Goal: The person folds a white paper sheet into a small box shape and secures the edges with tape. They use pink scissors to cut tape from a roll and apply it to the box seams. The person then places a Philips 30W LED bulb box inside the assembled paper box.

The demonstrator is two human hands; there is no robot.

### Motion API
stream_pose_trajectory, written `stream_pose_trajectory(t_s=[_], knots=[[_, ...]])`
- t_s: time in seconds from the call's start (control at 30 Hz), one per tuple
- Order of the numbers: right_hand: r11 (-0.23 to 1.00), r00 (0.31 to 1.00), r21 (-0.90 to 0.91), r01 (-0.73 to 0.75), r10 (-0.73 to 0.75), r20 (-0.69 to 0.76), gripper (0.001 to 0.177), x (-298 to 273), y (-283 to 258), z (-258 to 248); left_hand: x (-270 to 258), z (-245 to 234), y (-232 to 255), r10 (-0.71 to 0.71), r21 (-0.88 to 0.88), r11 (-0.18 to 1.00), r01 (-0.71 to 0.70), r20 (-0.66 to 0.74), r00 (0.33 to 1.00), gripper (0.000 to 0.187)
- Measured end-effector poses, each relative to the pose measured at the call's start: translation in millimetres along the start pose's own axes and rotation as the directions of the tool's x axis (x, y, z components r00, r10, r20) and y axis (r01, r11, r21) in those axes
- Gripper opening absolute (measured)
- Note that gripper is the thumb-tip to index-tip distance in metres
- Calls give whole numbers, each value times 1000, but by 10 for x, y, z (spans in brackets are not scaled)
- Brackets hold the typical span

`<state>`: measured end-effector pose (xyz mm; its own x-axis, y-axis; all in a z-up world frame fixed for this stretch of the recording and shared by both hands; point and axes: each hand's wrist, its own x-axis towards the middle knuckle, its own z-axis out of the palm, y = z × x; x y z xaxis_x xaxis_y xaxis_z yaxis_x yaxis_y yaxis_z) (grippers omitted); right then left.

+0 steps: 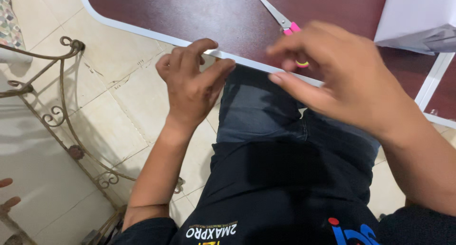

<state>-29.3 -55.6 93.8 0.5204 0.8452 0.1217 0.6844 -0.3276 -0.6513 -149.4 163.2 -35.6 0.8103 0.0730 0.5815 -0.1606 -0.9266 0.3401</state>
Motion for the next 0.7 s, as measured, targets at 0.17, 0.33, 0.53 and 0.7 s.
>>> stream_pose_trajectory(t_s=[0.17,0.33,0.53,0.7], knots=[[983,983,-34,-179,177,-45,28,-445,148,-62,126,-77,-11,17,0,1000,-17,58,998,15],[987,983,-48,-152,146,-111,25,-670,347,-3,143,-169,63,56,-25,998,-52,218,974,31],[980,972,-63,-190,179,-149,22,-742,453,-11,137,-84,67,106,111,986,-124,160,981,12],[980,969,-53,-191,179,-168,24,-820,520,-50,164,-152,35,145,128,978,-164,142,979,10]])
